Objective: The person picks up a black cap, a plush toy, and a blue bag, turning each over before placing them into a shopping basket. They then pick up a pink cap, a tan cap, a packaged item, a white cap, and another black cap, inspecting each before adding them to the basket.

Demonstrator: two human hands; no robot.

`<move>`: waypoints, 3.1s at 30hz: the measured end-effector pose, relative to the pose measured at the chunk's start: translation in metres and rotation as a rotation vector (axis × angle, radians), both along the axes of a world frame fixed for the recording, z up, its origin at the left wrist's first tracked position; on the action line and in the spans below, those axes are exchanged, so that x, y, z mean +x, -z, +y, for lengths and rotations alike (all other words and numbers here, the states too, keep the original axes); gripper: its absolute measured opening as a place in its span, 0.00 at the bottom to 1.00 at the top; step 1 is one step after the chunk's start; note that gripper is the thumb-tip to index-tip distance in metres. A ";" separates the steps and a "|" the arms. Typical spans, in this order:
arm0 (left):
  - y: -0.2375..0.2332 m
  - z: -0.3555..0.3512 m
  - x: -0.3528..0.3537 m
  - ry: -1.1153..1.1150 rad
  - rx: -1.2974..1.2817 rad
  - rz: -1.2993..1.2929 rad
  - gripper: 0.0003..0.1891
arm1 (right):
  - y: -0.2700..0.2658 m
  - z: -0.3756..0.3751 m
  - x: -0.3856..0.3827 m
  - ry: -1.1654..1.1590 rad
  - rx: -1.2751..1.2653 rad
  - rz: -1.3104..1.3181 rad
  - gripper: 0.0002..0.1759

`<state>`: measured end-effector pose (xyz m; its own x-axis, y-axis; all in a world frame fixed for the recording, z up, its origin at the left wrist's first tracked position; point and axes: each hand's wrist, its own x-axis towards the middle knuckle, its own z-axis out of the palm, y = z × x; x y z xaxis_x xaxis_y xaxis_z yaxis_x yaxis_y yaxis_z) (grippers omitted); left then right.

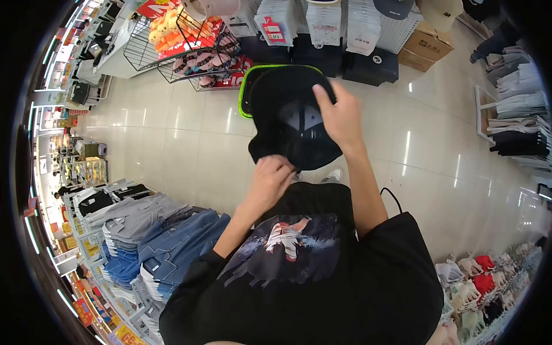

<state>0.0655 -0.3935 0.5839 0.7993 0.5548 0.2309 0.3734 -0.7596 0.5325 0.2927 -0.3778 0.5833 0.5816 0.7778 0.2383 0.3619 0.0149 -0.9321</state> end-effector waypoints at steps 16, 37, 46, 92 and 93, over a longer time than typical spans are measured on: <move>0.086 0.152 -0.122 -0.308 -0.309 -0.262 0.40 | 0.008 0.062 -0.118 -0.157 -0.520 -0.230 0.15; 0.226 0.225 -0.149 -0.615 -0.885 -0.154 0.12 | -0.170 0.132 -0.181 -0.565 0.649 0.206 0.14; 0.225 0.219 -0.169 -1.033 -0.803 -0.182 0.14 | -0.193 0.187 -0.123 -1.341 0.982 1.023 0.15; 0.341 0.454 -0.082 0.019 -2.268 0.684 0.24 | 0.238 0.256 -0.073 -0.069 -0.665 0.714 0.19; 0.343 0.455 -0.080 0.021 -2.278 0.697 0.24 | 0.243 0.251 -0.067 -0.123 -0.682 0.717 0.20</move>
<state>-0.0148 0.0613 0.2406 0.4665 -0.5605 -0.6843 0.7953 0.6044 0.0471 0.2260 -0.1267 0.3403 0.3196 0.6816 -0.6582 -0.2579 -0.6059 -0.7526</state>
